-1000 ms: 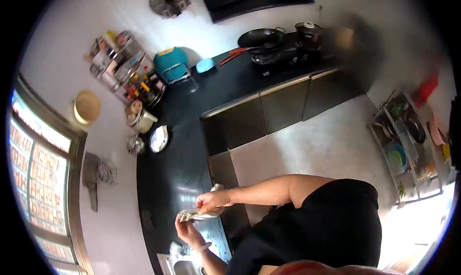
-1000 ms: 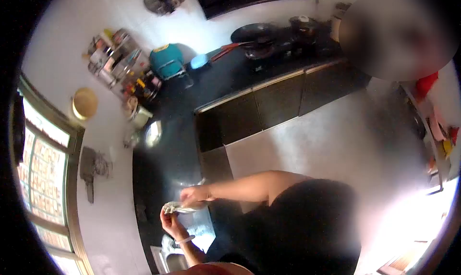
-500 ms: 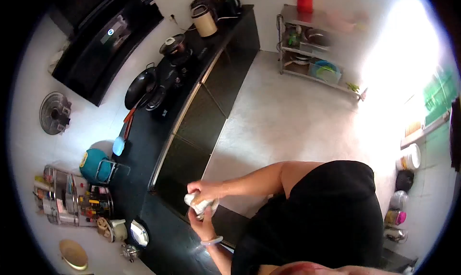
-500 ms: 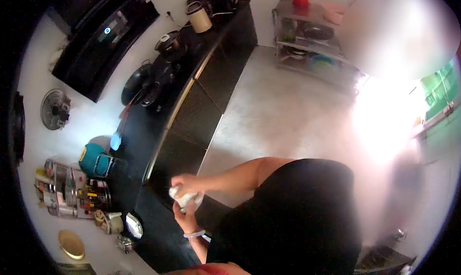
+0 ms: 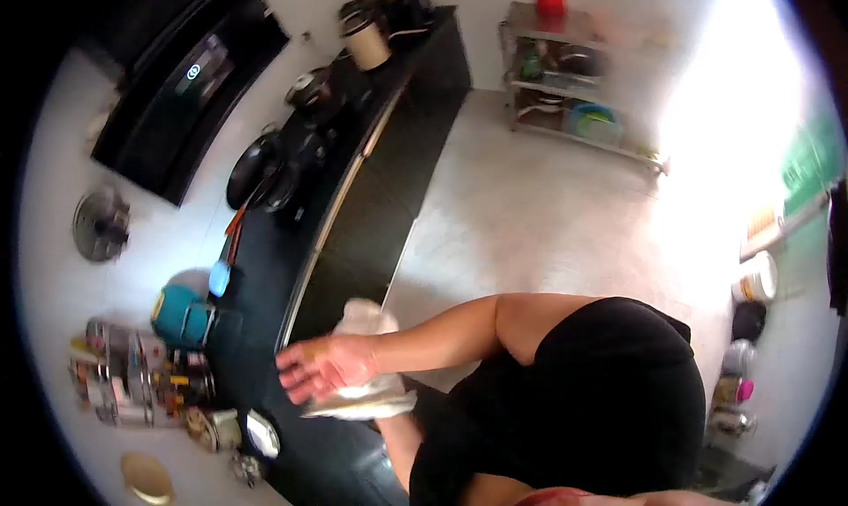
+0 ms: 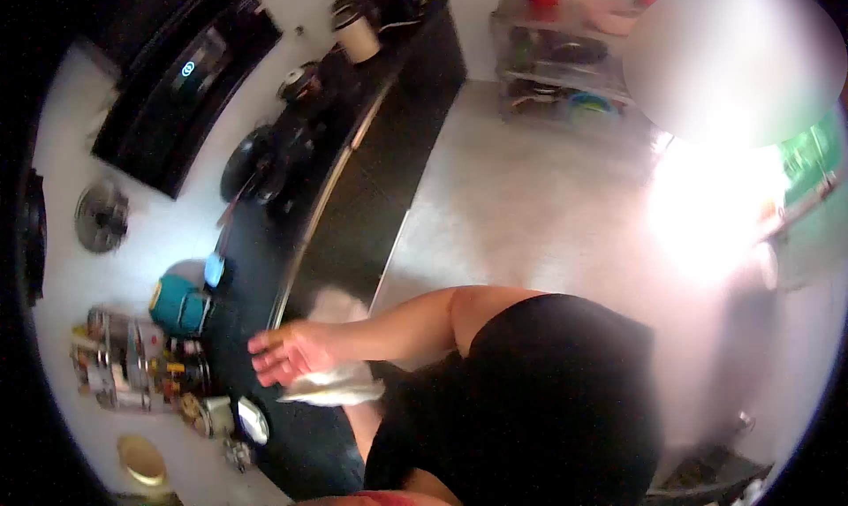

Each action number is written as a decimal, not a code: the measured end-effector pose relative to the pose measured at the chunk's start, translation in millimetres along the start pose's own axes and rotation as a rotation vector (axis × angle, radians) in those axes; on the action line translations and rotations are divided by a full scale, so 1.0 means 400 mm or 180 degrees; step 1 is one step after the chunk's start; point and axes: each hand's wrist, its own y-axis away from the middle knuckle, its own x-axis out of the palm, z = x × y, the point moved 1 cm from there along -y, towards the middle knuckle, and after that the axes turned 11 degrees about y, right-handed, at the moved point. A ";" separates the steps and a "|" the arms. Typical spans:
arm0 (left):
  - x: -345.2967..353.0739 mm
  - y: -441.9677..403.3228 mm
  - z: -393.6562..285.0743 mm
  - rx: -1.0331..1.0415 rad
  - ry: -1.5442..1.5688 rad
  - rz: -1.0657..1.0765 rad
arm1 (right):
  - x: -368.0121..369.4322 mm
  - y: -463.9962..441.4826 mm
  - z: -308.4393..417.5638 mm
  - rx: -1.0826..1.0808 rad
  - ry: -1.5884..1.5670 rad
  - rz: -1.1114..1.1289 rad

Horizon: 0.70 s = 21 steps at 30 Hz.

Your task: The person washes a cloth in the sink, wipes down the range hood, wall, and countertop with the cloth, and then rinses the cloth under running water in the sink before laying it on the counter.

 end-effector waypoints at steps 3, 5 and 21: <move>0.118 -0.018 0.057 -0.0673 0.0317 0.0510 | -0.134 -0.129 0.059 -0.0695 -0.1575 -0.0757; 0.187 -0.053 0.083 -0.0999 0.0472 0.0817 | -0.120 -0.103 0.161 -0.1028 -0.1638 -0.0673; 0.258 -0.402 0.050 -0.0326 0.2019 0.0216 | -0.325 0.135 0.421 -0.1225 0.5972 0.0309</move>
